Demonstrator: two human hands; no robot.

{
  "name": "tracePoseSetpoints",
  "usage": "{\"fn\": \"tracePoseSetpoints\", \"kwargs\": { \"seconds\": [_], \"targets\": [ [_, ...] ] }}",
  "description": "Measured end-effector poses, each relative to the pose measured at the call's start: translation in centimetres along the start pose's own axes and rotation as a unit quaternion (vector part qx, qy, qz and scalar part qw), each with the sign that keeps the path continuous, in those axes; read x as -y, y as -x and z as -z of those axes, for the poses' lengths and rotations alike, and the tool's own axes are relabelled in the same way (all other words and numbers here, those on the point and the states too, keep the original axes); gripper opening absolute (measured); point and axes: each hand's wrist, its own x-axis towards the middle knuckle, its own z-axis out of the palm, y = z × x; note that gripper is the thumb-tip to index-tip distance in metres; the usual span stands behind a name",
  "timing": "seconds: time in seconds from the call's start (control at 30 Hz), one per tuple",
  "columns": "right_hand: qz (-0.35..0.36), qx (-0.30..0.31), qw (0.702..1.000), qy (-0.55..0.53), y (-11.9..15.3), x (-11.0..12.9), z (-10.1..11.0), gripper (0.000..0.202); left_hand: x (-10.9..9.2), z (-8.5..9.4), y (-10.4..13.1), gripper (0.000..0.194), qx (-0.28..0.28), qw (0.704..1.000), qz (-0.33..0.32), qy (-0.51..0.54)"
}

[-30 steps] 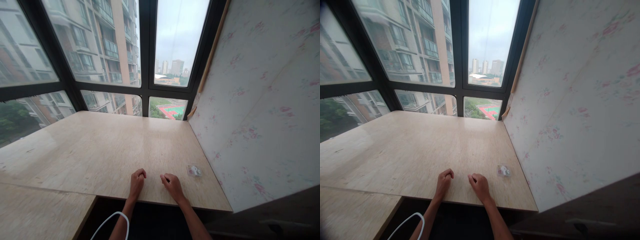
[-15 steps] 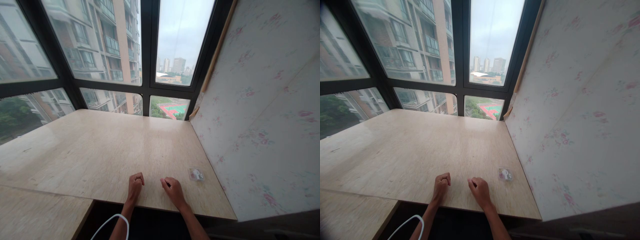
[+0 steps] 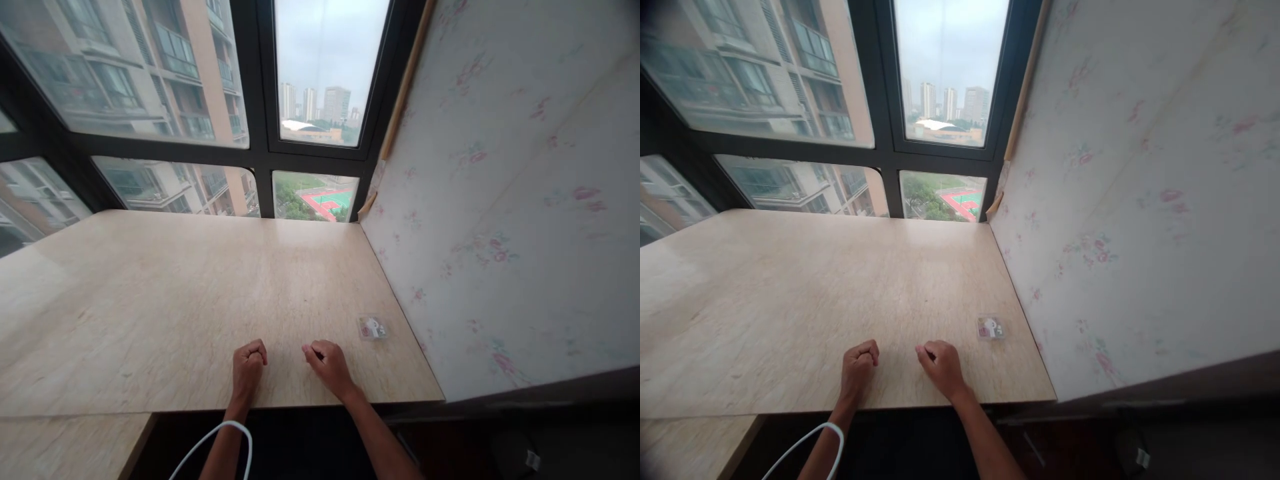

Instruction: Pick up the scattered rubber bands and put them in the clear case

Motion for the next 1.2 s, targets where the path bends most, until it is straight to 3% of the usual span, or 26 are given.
{"fn": "tracePoseSetpoints", "kwargs": {
  "seconds": [0.23, 0.37, 0.47, 0.53, 0.63, 0.73, 0.9, 1.0, 1.2],
  "targets": [
    [-0.005, 0.013, 0.996, -0.094, 0.8, -0.6, 2.4, 0.045, -0.1, 0.0, 0.3, 0.012, 0.004, 1.000, -0.007, -0.016],
    [-0.016, -0.039, 0.995, -0.093, 2.1, -2.3, 6.5, 0.036, 0.0, -0.1, 0.5, 0.013, 0.008, 1.000, -0.006, -0.028],
    [-0.013, -0.105, 0.994, -0.033, 2.9, -4.3, 10.2, 0.023, 0.2, -0.1, 0.5, 0.014, 0.012, 0.999, -0.004, -0.035],
    [-0.003, -0.122, 0.992, 0.032, 3.2, -5.9, 12.4, 0.030, 0.2, -0.1, 0.5, 0.014, 0.012, 0.999, 0.002, -0.039],
    [0.001, -0.090, 0.988, 0.125, 2.9, -8.3, 14.6, 0.057, 0.1, -0.1, 0.5, 0.014, 0.012, 0.999, 0.008, -0.045],
    [-0.005, -0.020, 0.984, 0.175, 2.0, -9.9, 15.4, 0.076, 0.0, -0.1, 0.6, 0.014, 0.007, 0.999, 0.009, -0.047],
    [-0.009, 0.074, 0.982, 0.173, 0.2, -10.2, 15.6, 0.078, 0.1, -0.1, 0.7, 0.014, 0.002, 0.999, 0.015, -0.050],
    [-0.006, 0.076, 0.983, 0.166, -0.4, -9.8, 15.8, 0.073, 0.3, -0.1, 0.6, 0.015, 0.004, 0.999, 0.015, -0.051],
    [-0.008, 0.018, 0.994, 0.106, 0.0, -8.8, 15.5, 0.073, 0.4, -0.1, 0.6, 0.016, 0.001, 0.998, 0.008, -0.057]
  ]
}}
